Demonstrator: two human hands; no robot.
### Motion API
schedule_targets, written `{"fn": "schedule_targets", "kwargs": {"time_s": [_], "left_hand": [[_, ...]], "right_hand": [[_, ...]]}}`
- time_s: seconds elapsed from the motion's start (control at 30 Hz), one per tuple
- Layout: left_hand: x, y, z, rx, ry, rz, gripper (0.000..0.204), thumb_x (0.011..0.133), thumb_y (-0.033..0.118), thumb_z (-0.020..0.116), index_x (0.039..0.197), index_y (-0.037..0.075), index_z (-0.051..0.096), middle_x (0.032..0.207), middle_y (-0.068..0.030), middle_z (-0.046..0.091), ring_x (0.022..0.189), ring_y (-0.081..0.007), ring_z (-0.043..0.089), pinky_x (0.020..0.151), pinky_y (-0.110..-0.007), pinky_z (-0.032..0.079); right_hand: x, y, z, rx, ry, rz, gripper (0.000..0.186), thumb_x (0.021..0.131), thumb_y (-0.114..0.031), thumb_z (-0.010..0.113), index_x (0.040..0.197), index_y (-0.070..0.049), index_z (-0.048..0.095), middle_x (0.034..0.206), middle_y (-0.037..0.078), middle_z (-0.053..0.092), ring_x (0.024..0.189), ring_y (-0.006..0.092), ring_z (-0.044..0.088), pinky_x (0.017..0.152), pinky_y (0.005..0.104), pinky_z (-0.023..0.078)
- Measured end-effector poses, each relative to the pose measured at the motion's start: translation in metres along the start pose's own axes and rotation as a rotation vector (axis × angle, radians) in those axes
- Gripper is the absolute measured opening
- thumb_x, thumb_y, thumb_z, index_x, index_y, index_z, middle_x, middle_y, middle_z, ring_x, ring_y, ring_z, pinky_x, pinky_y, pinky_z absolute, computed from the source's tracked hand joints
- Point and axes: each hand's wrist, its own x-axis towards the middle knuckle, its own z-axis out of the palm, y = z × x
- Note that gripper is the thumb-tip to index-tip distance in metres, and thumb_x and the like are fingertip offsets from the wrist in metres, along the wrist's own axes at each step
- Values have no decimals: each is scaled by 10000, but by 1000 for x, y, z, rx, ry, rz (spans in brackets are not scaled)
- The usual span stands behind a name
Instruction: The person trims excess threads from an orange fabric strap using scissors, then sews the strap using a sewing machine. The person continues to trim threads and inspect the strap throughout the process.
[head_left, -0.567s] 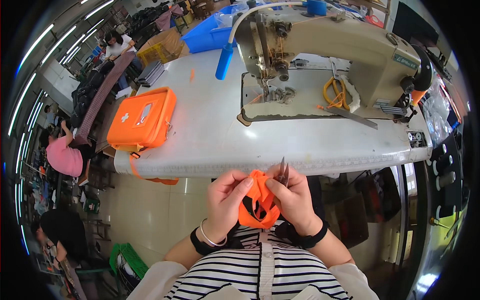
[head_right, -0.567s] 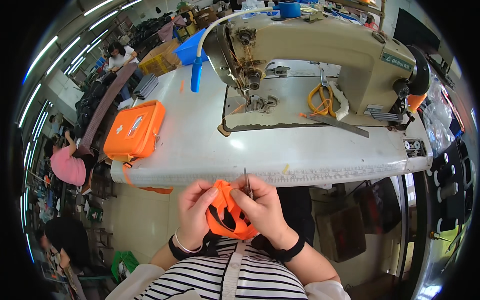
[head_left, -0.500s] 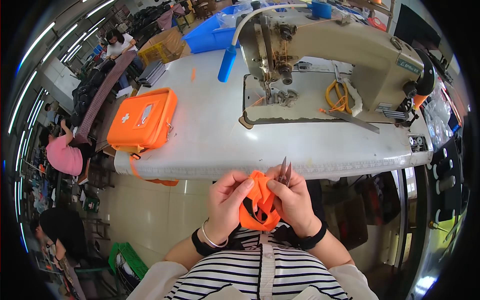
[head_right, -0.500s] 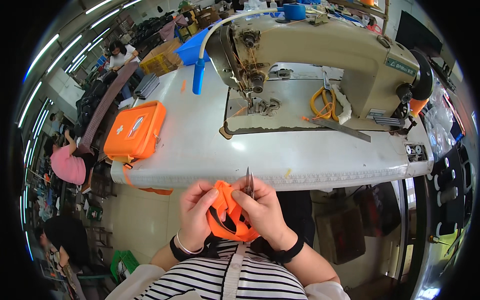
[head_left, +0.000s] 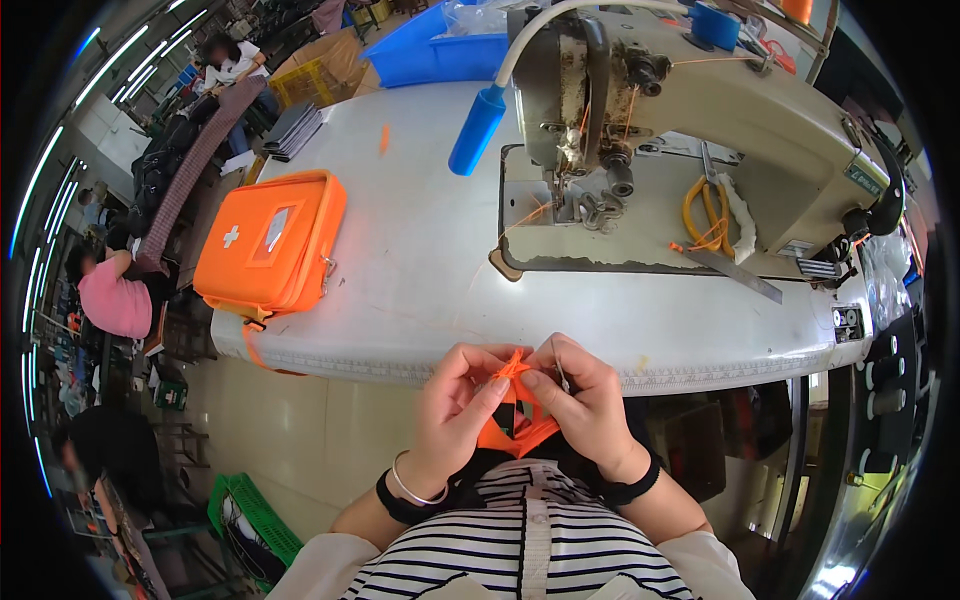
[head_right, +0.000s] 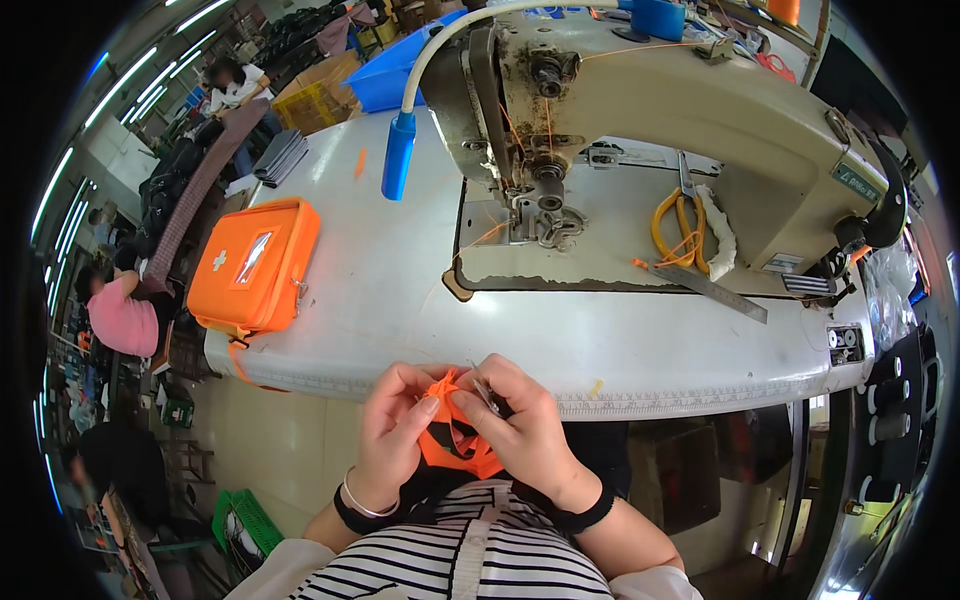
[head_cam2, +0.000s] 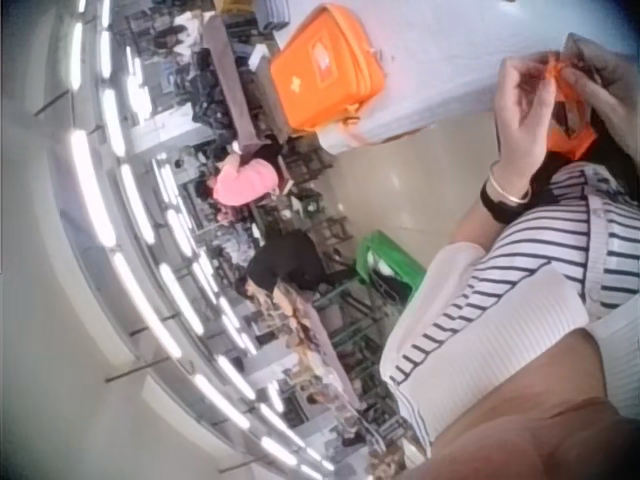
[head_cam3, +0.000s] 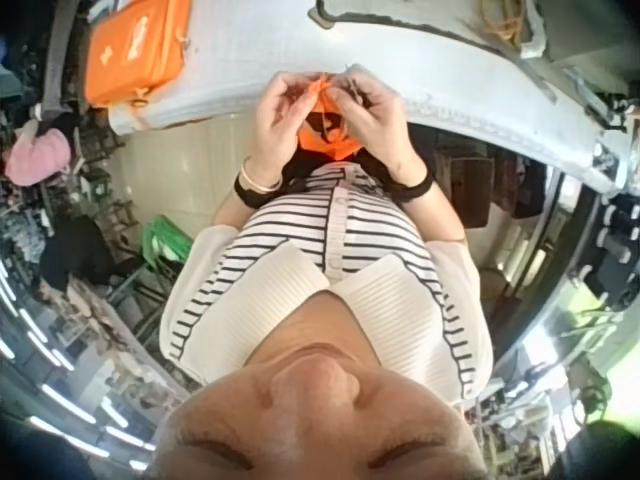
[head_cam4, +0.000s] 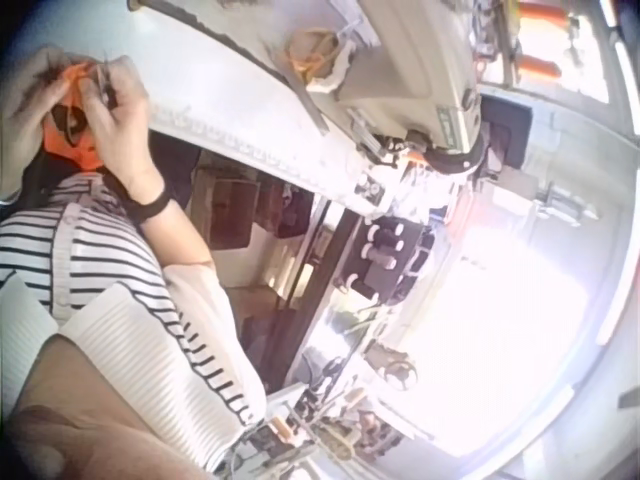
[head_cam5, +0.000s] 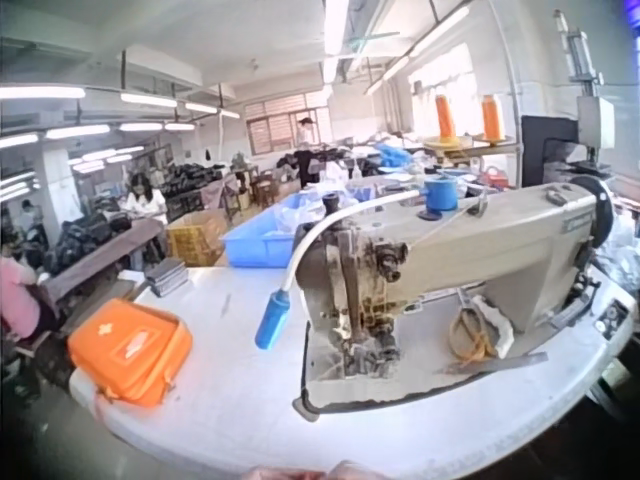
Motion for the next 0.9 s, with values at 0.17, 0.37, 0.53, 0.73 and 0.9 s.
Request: {"fn": "schedule_targets", "kwargs": {"time_s": [0.17, 0.37, 0.53, 0.73, 0.9], "left_hand": [[2, -4, -10, -272, 37, -209, 77, 868, 78, 541, 884, 32, 481, 1014, -109, 579, 852, -142, 554, 767, -287, 461], [3, -14, -17, -437, 66, -165, 66, 870, 49, 565, 872, 19, 506, 1020, -103, 568, 817, -141, 549, 715, -282, 475], [5, -10, -18, -344, 170, -66, 63, 863, 52, 559, 841, 21, 508, 992, -91, 567, 817, -140, 554, 734, -275, 468], [6, -13, -17, -242, 232, -42, 64, 864, 76, 536, 848, 19, 512, 965, -81, 574, 799, -150, 571, 710, -281, 483], [6, -14, -16, -259, 215, -50, 68, 872, 73, 521, 862, 6, 525, 974, -91, 587, 827, -158, 575, 722, -293, 489]], "right_hand": [[1, 6, 6, -100, 48, -17, 87, 792, -12, 644, 813, 10, 562, 676, 19, 485, 575, 109, 429, 534, 231, 370], [2, -8, 12, -415, 99, -15, 254, 717, -98, 723, 907, -28, 571, 709, 54, 533, 589, 195, 529, 520, 279, 406], [2, -10, 10, -674, 203, -296, 374, 697, -153, 738, 1021, -49, 585, 705, 23, 540, 597, 159, 534, 524, 274, 354], [3, -1, 11, -868, 162, -437, 441, 700, -139, 709, 1119, -61, 599, 650, -16, 474, 542, 128, 457, 509, 274, 313], [3, -2, 11, -889, 192, -445, 391, 688, -133, 704, 1067, -70, 634, 610, -25, 428, 510, 116, 427, 462, 272, 299]]}}
